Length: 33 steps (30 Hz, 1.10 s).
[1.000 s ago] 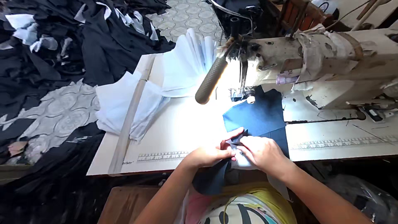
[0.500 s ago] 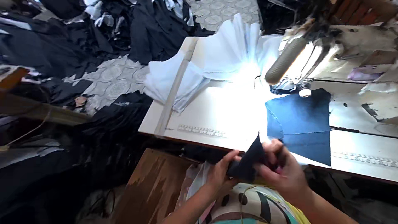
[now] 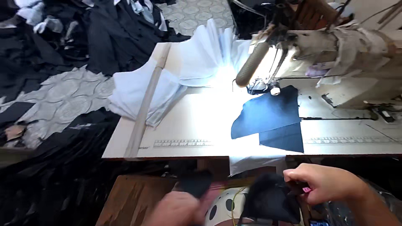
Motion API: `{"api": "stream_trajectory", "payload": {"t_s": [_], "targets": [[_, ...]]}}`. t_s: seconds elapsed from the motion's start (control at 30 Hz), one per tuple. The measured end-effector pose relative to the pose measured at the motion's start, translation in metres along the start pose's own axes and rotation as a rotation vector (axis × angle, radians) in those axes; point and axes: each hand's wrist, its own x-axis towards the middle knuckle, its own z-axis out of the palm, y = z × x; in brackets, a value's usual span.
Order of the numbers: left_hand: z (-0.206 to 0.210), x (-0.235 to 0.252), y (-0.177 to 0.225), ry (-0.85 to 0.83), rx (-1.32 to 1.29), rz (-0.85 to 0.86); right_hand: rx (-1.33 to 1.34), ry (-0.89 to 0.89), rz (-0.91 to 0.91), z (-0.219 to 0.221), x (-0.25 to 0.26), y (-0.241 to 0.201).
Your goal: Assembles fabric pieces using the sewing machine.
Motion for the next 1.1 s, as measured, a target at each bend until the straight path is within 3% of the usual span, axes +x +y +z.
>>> {"api": "stream_trajectory", "payload": {"t_s": [0.07,0.13,0.2,0.27,0.37,0.43,0.5,0.6,0.67,0.83,0.97,1.1], "targets": [[0.024,0.038,0.002,-0.414,0.356,-0.059,-0.046,-0.064,0.295,-0.002,-0.016,0.007],[0.044,0.076,-0.008,-0.773,0.46,-0.293,-0.076,0.182,0.411,-0.005,-0.033,0.015],[0.054,0.116,-0.02,-0.691,0.428,-0.142,-0.143,0.622,0.355,-0.006,-0.039,0.023],[0.072,0.174,-0.031,-0.538,0.392,0.01,-0.247,0.868,0.339,-0.01,-0.028,0.034],[0.113,0.248,-0.066,-0.464,0.535,0.02,-0.332,0.717,0.436,-0.018,-0.022,0.028],[0.134,0.257,-0.09,-0.503,0.606,0.009,-0.293,0.469,0.542,-0.026,-0.044,0.008],[0.148,0.239,-0.09,-0.634,0.623,-0.022,-0.277,0.391,0.671,-0.034,-0.073,-0.003],[0.16,0.205,-0.078,-0.613,0.58,0.028,-0.373,0.544,0.917,-0.047,-0.091,-0.004],[0.165,0.194,-0.076,-0.556,0.599,0.059,-0.47,0.684,0.944,-0.054,-0.079,0.0],[0.171,0.191,-0.075,-0.493,0.639,0.069,-0.536,0.664,1.016,-0.066,-0.028,0.008],[0.175,0.187,-0.075,-0.434,0.665,0.107,-0.56,0.804,0.948,-0.073,-0.024,0.033],[0.181,0.19,-0.072,-0.412,0.756,0.142,-0.562,1.115,0.722,-0.062,-0.05,0.044]]}}
